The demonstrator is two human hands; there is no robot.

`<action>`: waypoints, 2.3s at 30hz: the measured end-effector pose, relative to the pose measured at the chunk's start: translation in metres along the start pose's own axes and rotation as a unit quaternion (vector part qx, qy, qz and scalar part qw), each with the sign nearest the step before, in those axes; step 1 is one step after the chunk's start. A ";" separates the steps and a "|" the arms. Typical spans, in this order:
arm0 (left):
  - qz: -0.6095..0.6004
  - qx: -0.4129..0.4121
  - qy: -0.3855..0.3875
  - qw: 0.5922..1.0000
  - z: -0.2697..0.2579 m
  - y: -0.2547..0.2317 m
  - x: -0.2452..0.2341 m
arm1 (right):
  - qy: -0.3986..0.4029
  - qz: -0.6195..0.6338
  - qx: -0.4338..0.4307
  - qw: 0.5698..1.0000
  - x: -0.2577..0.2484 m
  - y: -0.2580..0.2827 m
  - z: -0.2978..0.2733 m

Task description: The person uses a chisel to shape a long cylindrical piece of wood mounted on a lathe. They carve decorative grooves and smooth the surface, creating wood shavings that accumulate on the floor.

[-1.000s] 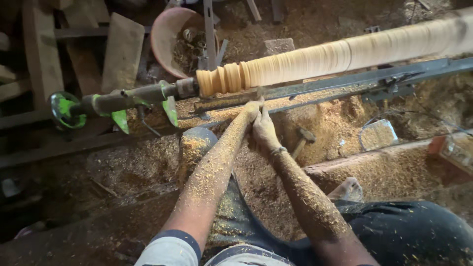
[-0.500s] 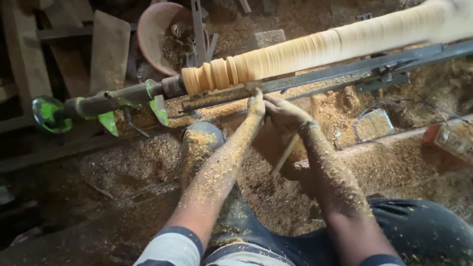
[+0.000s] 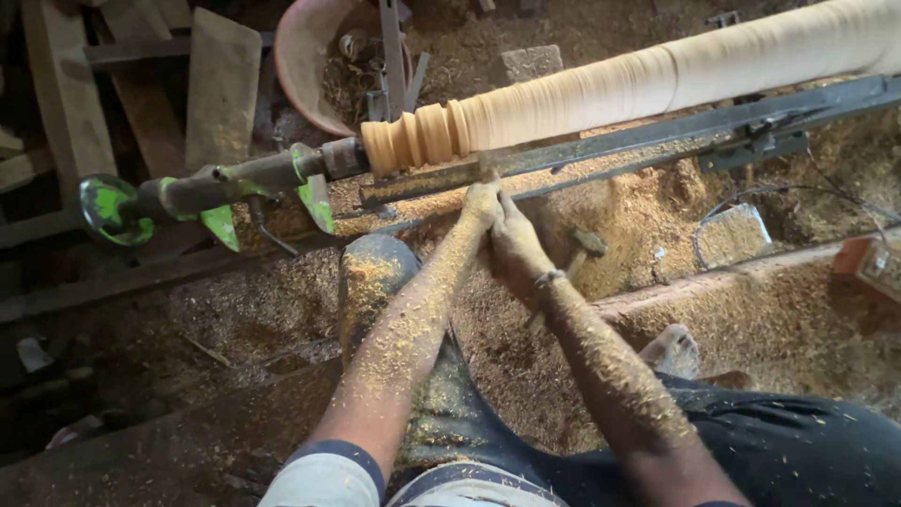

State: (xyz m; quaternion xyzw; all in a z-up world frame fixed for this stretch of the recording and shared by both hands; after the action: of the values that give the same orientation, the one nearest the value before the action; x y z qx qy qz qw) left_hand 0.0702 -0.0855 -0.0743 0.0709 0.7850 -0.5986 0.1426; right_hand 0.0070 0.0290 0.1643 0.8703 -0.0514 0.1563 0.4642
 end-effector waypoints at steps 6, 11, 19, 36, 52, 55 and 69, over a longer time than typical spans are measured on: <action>-0.245 -0.177 0.130 0.944 -0.001 0.028 -0.008 | -0.126 -0.274 -0.136 0.944 0.003 -0.015 0.013; -0.182 -0.121 0.110 0.970 0.003 0.005 -0.011 | -0.133 -0.250 -0.061 0.957 -0.001 -0.028 0.011; -0.165 -0.141 0.022 0.976 0.008 0.010 0.020 | 0.066 0.039 -0.100 0.992 -0.024 -0.014 0.033; 0.002 0.051 -0.034 0.998 0.007 -0.023 0.024 | 0.041 0.063 -0.052 0.996 -0.036 -0.005 0.018; -0.180 -0.091 0.089 0.975 0.013 -0.007 0.053 | -0.001 0.114 -0.060 0.992 -0.032 -0.001 0.007; -0.157 -0.089 0.041 0.983 0.018 -0.006 0.054 | 0.057 0.046 -0.066 0.995 -0.046 0.013 0.017; -0.221 -0.159 0.004 0.962 0.011 0.013 0.065 | 0.010 0.119 0.031 0.992 -0.067 -0.012 0.017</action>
State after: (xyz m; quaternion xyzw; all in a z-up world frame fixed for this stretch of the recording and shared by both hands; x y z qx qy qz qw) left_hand 0.0133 -0.0964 -0.1087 -0.1260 0.8665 -0.4829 0.0129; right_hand -0.0493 0.0176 0.1244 0.8701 -0.1453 0.2212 0.4158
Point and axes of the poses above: each hand's wrist, its own z-axis towards the middle knuckle, its own x-axis out of the palm, y = z × x, the point moved 9 cm from there along z, towards the middle knuckle, and after that the axes turned 2 degrees about -z, right-handed, at the moved point
